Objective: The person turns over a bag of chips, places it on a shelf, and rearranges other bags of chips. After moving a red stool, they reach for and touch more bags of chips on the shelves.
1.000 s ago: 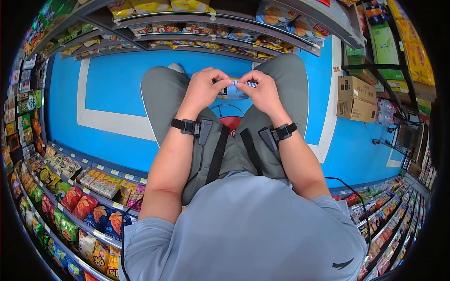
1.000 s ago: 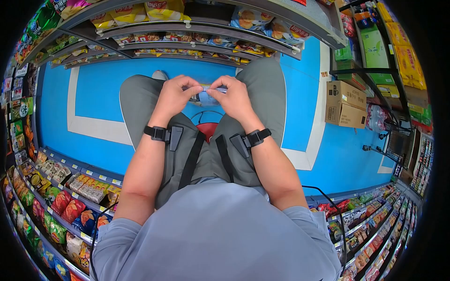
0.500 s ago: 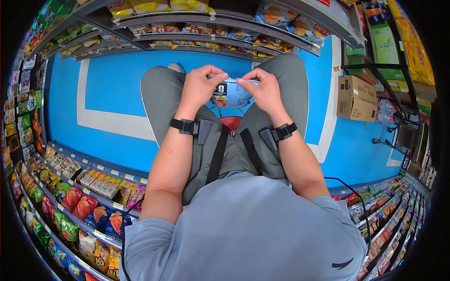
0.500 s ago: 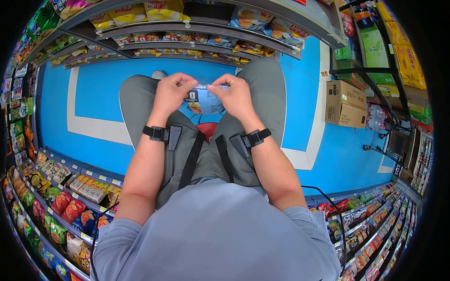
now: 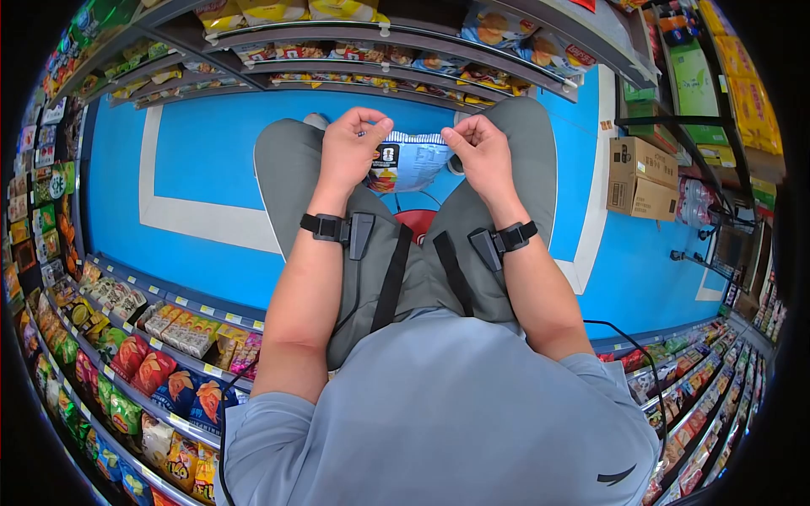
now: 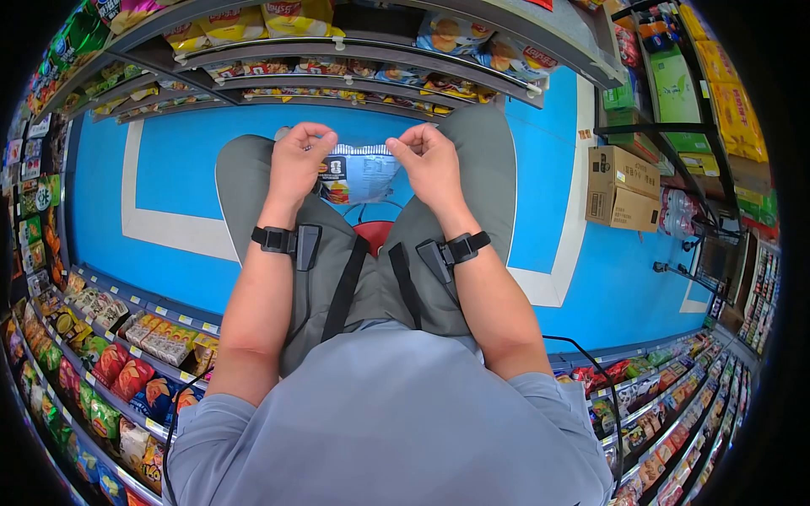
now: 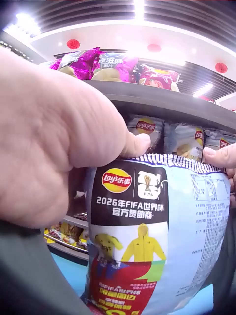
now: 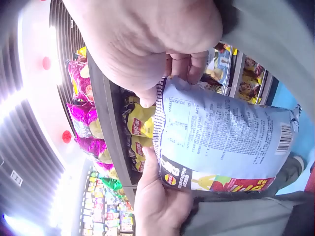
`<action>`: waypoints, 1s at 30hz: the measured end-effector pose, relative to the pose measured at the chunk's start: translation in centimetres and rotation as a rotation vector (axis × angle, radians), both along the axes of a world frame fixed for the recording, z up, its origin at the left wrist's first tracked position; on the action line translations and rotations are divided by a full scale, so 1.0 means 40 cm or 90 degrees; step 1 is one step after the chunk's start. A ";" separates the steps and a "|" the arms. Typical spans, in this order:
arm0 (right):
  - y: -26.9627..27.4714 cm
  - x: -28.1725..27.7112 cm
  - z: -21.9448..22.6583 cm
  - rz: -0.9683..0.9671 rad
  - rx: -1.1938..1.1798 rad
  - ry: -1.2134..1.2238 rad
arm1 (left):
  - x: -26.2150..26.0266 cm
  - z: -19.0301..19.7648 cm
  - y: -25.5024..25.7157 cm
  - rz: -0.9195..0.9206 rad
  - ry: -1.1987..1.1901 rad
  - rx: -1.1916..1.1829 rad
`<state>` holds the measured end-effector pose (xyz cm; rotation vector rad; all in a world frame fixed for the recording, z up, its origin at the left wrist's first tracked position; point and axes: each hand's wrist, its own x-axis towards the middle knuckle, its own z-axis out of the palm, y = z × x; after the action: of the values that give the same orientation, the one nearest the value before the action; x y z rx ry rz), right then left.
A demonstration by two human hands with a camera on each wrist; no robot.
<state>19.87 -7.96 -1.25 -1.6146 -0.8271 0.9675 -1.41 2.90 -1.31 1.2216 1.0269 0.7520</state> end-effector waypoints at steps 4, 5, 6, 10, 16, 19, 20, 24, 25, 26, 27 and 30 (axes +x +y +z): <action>0.000 -0.004 0.003 0.007 0.023 0.013 | 0.000 0.008 -0.001 0.008 -0.017 -0.025; -0.001 -0.002 0.005 0.036 -0.007 -0.001 | 0.000 0.014 -0.002 0.008 -0.017 -0.024; -0.002 -0.003 0.002 0.037 -0.006 -0.001 | 0.000 0.021 -0.004 0.018 -0.030 -0.026; -0.004 -0.002 0.004 0.036 0.009 -0.016 | -0.004 0.011 0.001 0.018 -0.061 -0.032; -0.007 0.001 0.007 -0.013 0.035 0.055 | -0.002 0.000 0.003 -0.007 -0.071 -0.031; -0.006 -0.002 0.012 -0.037 0.082 0.131 | 0.002 0.000 0.001 -0.026 -0.071 -0.020; -0.005 -0.002 0.013 -0.050 0.109 0.175 | 0.003 0.003 -0.001 -0.026 -0.071 -0.020; -0.004 0.003 0.005 -0.066 0.140 0.218 | 0.002 0.019 -0.004 -0.043 -0.008 -0.004; -0.003 0.004 0.004 -0.078 0.141 0.233 | 0.000 0.017 -0.003 -0.064 0.014 0.019; -0.003 0.005 0.005 -0.090 0.142 0.249 | -0.002 0.016 -0.002 -0.064 0.014 0.020; -0.002 0.005 0.006 -0.090 0.142 0.248 | -0.004 0.016 -0.001 -0.082 0.010 -0.001; 0.000 0.005 0.008 -0.103 0.150 0.268 | -0.005 -0.002 0.007 -0.073 0.017 -0.006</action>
<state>20.08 -7.97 -0.93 -1.1991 -0.4916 1.0065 -1.61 3.17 -1.38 1.2743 0.9724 0.6422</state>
